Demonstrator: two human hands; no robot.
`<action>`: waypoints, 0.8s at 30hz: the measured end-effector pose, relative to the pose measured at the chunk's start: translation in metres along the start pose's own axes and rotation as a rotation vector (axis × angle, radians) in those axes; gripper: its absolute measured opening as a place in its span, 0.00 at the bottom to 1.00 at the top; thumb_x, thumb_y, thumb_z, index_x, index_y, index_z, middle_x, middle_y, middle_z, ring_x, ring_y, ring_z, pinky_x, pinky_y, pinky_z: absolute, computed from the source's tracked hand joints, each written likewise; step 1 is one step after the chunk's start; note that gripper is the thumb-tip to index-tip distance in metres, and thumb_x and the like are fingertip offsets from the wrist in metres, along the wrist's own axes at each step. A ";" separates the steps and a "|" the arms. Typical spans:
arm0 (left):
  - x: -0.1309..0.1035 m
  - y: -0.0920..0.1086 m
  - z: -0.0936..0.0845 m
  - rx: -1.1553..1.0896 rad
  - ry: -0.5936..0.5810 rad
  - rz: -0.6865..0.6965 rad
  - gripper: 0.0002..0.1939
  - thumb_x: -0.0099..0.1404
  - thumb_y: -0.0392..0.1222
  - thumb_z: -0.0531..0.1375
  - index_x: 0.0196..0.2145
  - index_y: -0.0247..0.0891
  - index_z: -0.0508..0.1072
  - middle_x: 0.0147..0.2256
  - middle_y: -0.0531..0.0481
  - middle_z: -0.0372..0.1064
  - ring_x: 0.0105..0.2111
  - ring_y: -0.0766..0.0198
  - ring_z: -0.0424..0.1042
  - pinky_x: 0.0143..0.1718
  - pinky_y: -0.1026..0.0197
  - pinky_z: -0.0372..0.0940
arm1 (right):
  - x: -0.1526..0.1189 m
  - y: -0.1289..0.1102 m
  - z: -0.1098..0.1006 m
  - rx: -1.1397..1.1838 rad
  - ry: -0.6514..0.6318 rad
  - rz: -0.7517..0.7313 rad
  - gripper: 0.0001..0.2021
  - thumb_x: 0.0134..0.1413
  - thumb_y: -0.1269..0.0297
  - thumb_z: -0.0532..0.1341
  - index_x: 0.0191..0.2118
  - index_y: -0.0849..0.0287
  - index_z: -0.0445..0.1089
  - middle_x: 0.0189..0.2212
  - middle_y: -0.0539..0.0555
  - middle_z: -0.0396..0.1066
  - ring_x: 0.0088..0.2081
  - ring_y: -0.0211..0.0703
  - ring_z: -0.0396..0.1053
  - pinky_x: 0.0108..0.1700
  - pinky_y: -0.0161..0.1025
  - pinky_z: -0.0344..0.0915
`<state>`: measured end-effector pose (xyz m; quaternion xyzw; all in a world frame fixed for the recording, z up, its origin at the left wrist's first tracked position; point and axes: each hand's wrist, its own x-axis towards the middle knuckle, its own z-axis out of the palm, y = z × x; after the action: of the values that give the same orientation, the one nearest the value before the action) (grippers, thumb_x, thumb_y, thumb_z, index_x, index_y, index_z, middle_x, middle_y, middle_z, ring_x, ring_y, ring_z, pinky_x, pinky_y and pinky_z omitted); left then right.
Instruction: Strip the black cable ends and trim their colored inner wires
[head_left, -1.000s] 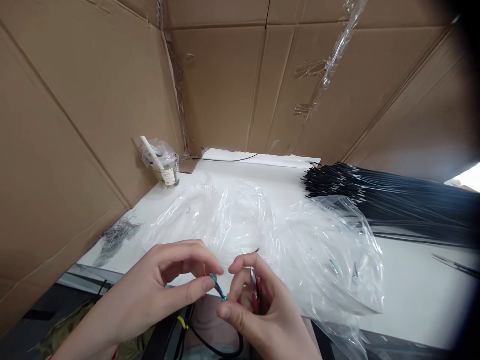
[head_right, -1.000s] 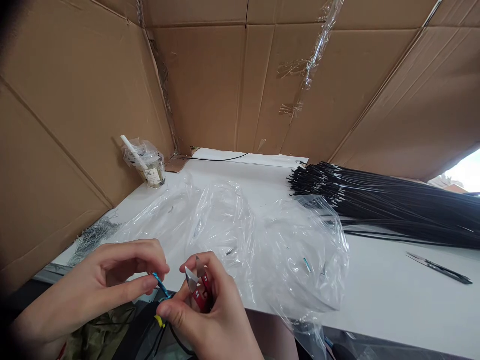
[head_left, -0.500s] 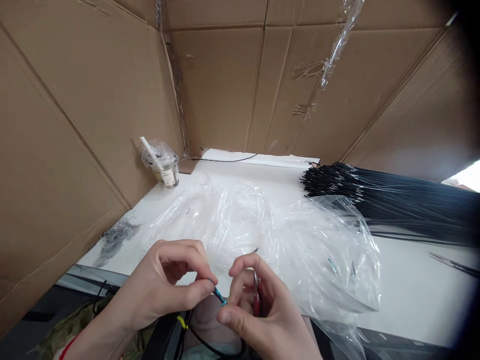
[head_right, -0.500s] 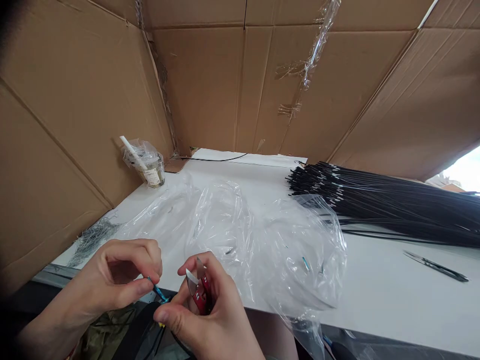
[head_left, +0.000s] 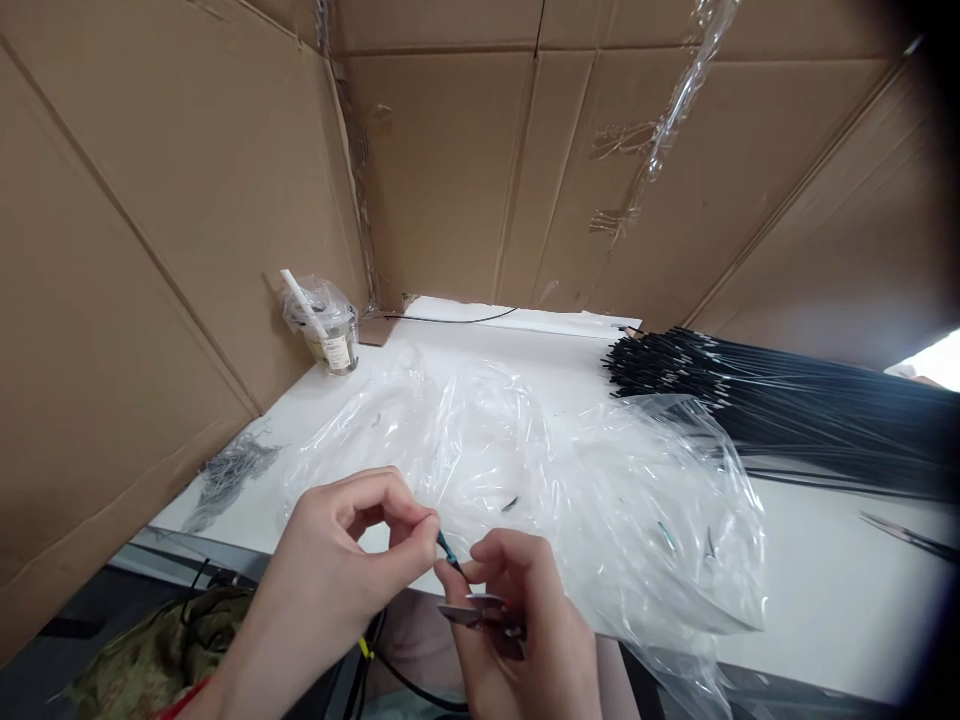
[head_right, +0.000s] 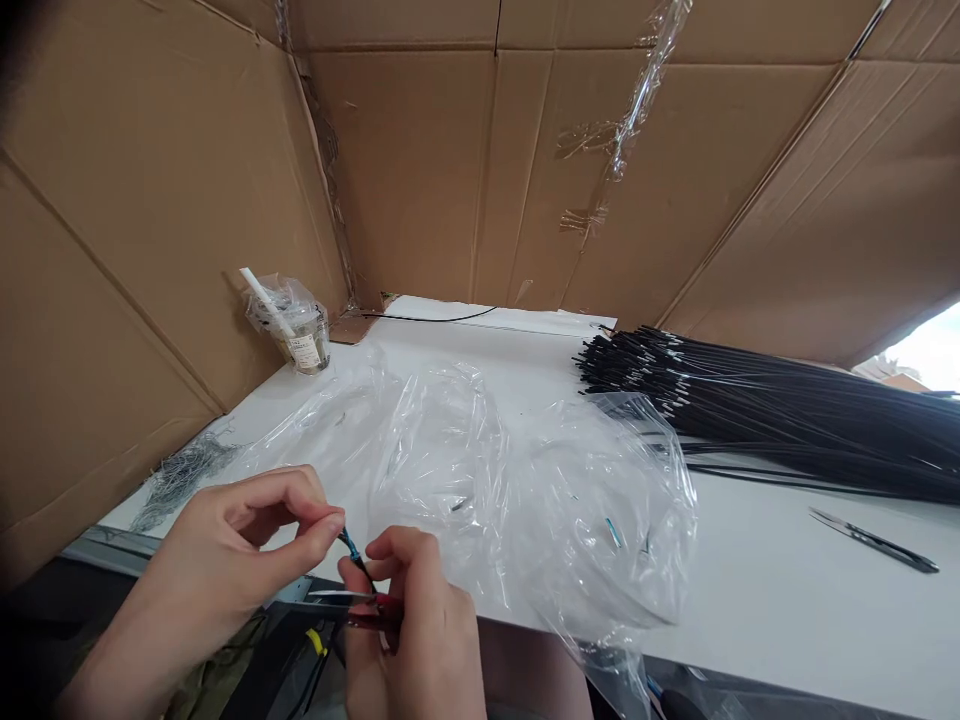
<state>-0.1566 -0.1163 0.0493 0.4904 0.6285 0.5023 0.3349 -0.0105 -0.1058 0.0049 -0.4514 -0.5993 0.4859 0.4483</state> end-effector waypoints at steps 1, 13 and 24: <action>0.000 0.000 0.001 0.023 0.031 0.019 0.12 0.59 0.36 0.63 0.21 0.40 0.67 0.23 0.57 0.62 0.27 0.66 0.62 0.31 0.63 0.59 | 0.000 0.002 0.002 -0.016 0.024 -0.009 0.07 0.56 0.59 0.65 0.37 0.53 0.67 0.26 0.50 0.72 0.20 0.35 0.64 0.22 0.32 0.60; 0.000 -0.022 0.008 -0.310 -0.237 0.072 0.07 0.68 0.44 0.64 0.31 0.45 0.79 0.30 0.56 0.70 0.31 0.69 0.68 0.34 0.71 0.64 | 0.020 -0.004 -0.008 0.456 -0.110 0.190 0.19 0.44 0.53 0.75 0.34 0.57 0.68 0.21 0.46 0.67 0.22 0.33 0.55 0.26 0.33 0.53; 0.001 -0.024 0.015 -0.213 -0.138 0.242 0.10 0.68 0.38 0.64 0.34 0.53 0.83 0.30 0.56 0.76 0.32 0.66 0.74 0.34 0.69 0.67 | 0.031 0.000 -0.027 0.131 -0.157 -0.344 0.06 0.59 0.67 0.67 0.40 0.46 0.78 0.32 0.47 0.68 0.23 0.31 0.57 0.24 0.32 0.54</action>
<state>-0.1504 -0.1112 0.0220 0.5575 0.4838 0.5677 0.3644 0.0103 -0.0705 0.0120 -0.2729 -0.6678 0.4736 0.5052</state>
